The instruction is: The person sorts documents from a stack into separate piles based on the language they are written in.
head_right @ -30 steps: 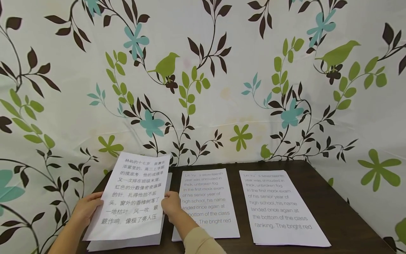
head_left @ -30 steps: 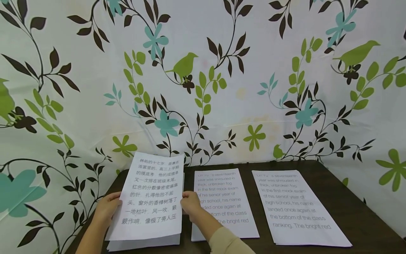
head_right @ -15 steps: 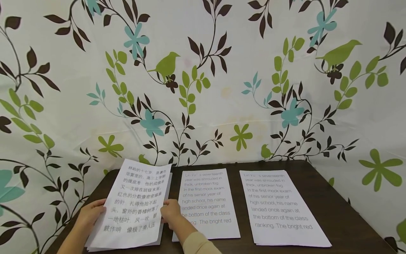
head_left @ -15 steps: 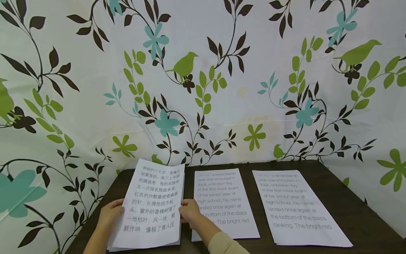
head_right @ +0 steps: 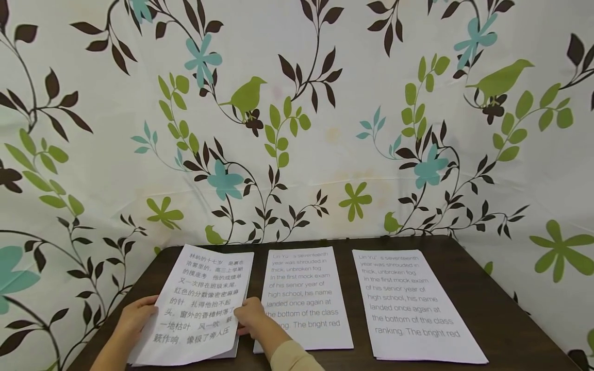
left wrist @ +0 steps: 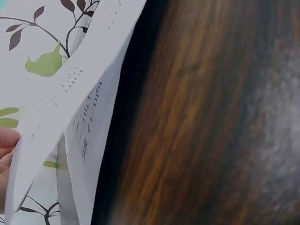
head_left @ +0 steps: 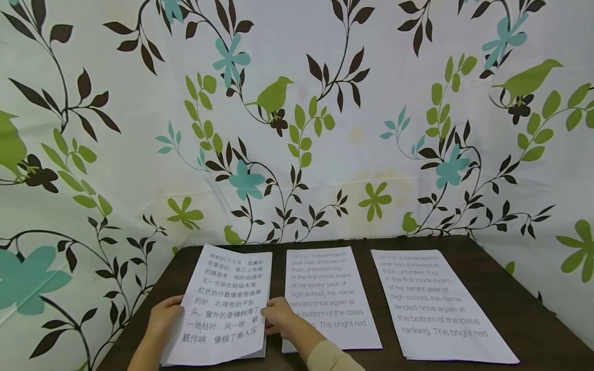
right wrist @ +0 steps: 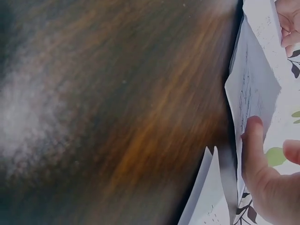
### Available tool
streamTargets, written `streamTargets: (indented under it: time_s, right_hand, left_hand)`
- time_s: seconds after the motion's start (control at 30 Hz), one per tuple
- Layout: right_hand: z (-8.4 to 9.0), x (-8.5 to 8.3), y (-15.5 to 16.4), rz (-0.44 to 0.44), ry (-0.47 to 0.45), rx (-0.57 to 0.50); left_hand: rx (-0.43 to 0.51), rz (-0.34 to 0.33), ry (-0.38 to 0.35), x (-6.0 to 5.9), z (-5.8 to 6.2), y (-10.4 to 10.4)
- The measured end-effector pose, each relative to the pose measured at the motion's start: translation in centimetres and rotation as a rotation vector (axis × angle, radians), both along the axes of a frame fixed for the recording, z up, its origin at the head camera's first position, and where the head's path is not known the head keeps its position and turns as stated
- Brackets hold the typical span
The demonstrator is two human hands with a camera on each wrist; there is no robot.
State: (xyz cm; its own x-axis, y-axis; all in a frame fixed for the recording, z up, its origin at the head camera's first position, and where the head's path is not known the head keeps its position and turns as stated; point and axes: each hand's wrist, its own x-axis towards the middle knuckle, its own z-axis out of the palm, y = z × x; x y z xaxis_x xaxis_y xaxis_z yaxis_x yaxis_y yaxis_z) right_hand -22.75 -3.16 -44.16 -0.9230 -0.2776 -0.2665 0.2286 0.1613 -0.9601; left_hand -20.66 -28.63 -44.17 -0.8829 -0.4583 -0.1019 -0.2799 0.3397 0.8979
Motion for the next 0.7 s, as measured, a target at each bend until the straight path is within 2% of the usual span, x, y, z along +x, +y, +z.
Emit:
streamTargets:
  time_s: [0.27,0.5,0.7]
  right_hand:
    - [0.2,0.1,0.1,0.035,-0.019,0.020]
    - [0.4,0.0,0.3,0.060,0.002,0.043]
    - [0.8,0.1,0.5,0.090,0.040,0.081]
  left_hand:
    - [-0.013,-0.003,0.036,-0.4,-0.7,-0.6]
    - [0.032,-0.001,0.000,-1.9,-2.3,-1.7]
    - [0.018,-0.063,-0.029,-2.9,-3.2,-2.5]
